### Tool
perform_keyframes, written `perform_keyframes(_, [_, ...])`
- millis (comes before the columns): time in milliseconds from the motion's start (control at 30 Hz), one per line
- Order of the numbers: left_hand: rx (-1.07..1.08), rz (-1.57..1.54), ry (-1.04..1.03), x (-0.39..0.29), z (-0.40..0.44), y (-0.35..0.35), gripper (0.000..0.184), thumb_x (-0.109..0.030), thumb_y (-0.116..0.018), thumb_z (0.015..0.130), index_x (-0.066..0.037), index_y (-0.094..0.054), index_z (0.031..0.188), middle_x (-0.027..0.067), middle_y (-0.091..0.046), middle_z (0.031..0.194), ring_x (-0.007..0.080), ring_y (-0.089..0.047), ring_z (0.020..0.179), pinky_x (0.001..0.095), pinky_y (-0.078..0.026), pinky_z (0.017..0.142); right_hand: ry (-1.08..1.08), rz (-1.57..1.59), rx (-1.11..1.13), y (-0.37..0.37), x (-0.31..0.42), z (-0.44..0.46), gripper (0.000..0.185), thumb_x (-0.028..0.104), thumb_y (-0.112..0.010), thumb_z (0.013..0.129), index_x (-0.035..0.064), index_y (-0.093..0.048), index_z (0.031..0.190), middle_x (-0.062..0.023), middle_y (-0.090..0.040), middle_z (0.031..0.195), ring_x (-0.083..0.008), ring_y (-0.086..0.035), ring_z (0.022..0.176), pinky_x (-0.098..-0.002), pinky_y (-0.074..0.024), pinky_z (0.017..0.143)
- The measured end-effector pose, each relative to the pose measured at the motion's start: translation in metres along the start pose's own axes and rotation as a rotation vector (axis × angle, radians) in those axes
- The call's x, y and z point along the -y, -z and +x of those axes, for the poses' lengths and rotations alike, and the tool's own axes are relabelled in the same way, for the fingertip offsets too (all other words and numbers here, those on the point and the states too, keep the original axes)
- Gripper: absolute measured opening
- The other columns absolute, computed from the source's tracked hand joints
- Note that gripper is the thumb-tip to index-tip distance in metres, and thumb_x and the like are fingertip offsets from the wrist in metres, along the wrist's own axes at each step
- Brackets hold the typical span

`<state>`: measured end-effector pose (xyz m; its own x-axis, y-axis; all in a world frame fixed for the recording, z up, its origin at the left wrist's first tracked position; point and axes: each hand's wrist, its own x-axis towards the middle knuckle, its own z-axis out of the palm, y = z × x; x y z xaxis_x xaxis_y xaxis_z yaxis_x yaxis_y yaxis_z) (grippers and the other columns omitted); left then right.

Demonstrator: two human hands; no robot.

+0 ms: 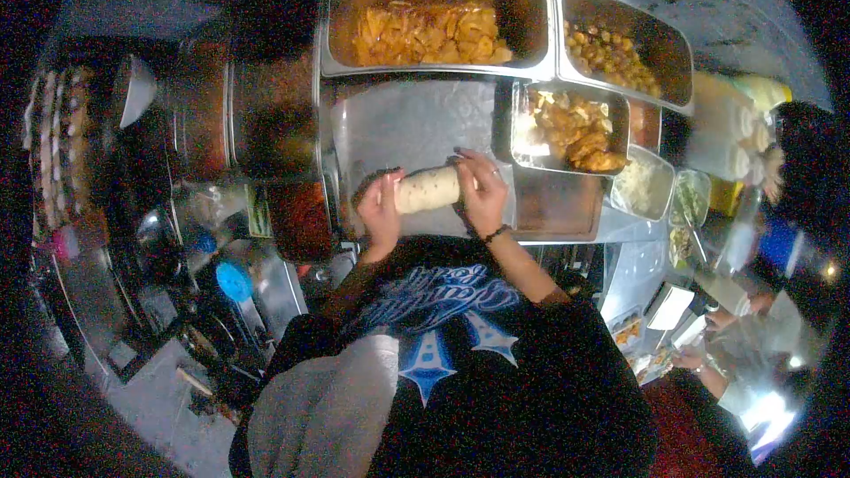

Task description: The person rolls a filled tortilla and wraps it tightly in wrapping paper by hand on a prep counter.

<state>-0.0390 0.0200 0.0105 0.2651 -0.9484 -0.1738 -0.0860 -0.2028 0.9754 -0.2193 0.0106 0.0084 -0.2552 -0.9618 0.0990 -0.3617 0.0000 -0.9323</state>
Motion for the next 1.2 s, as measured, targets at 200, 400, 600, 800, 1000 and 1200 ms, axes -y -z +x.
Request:
perform_keyframes(200, [-0.041, 0.18, -0.281, 0.006, 0.004, 0.0, 0.015, -0.006, -0.06, 0.093, 0.003, -0.072, 0.096, 0.0109, -0.073, 0.097, 0.0178, -0.067, 0.091, 0.0315, -0.051, 0.084, -0.062, -0.031, -0.003, 0.0, 0.0, -0.003, 0.016, 0.011, -0.065, 0.091, -0.0008, -0.071, 0.099, -0.0152, -0.071, 0.103, -0.0263, -0.066, 0.1, -0.0348, -0.0503, 0.09])
perform_keyframes(400, [-0.072, 0.096, -0.128, 0.01, -0.001, -0.006, 0.013, -0.006, -0.066, 0.091, 0.004, -0.073, 0.091, 0.0103, -0.074, 0.087, 0.0157, -0.068, 0.08, 0.0289, -0.053, 0.077, -0.022, -0.042, -0.005, -0.002, -0.003, -0.004, 0.014, 0.011, -0.064, 0.091, 0.0011, -0.071, 0.098, -0.0142, -0.071, 0.098, -0.0275, -0.067, 0.093, -0.0344, -0.0515, 0.084])
perform_keyframes(600, [-0.101, 0.047, -0.09, 0.015, -0.002, -0.01, 0.016, -0.007, -0.064, 0.092, 0.006, -0.073, 0.091, 0.0099, -0.074, 0.084, 0.0149, -0.068, 0.078, 0.0285, -0.053, 0.077, -0.044, -0.032, -0.005, -0.003, -0.003, -0.004, 0.014, 0.011, -0.063, 0.092, -0.0002, -0.072, 0.095, -0.016, -0.071, 0.098, -0.0278, -0.067, 0.091, -0.0348, -0.0517, 0.083])
perform_keyframes(800, [-0.004, 0.14, -0.251, 0.013, 0.005, 0.005, 0.022, -0.015, -0.072, 0.084, 0.003, -0.072, 0.097, 0.013, -0.072, 0.098, 0.0226, -0.069, 0.092, 0.0331, -0.053, 0.085, -0.089, 0.03, 0.068, 0.007, 0.002, 0.004, 0.017, 0.014, -0.064, 0.092, 0.0009, -0.072, 0.1, -0.0165, -0.07, 0.105, -0.0296, -0.066, 0.102, -0.0363, -0.05, 0.09])
perform_keyframes(1000, [0.273, 0.677, -0.801, -0.015, 0.015, 0.026, 0.069, -0.037, -0.086, 0.062, -0.009, -0.064, 0.122, 0.0096, -0.062, 0.125, 0.0274, -0.061, 0.114, 0.0381, -0.05, 0.096, 0.327, -0.137, 0.337, 0.024, 0.003, 0.017, 0.028, 0.013, -0.07, 0.085, 0.0038, -0.07, 0.111, -0.0149, -0.065, 0.12, -0.0317, -0.061, 0.113, -0.0389, -0.0464, 0.098])
perform_keyframes(1200, [0.323, 0.57, -0.775, 0.01, 0.018, 0.017, 0.064, -0.035, -0.088, 0.058, -0.011, -0.068, 0.114, 0.0072, -0.066, 0.111, 0.0256, -0.065, 0.102, 0.0369, -0.053, 0.088, 0.237, -0.104, 0.327, 0.02, -0.005, 0.012, 0.027, 0.019, -0.071, 0.085, 0.0066, -0.071, 0.109, -0.013, -0.068, 0.112, -0.0306, -0.064, 0.104, -0.0385, -0.0501, 0.091])
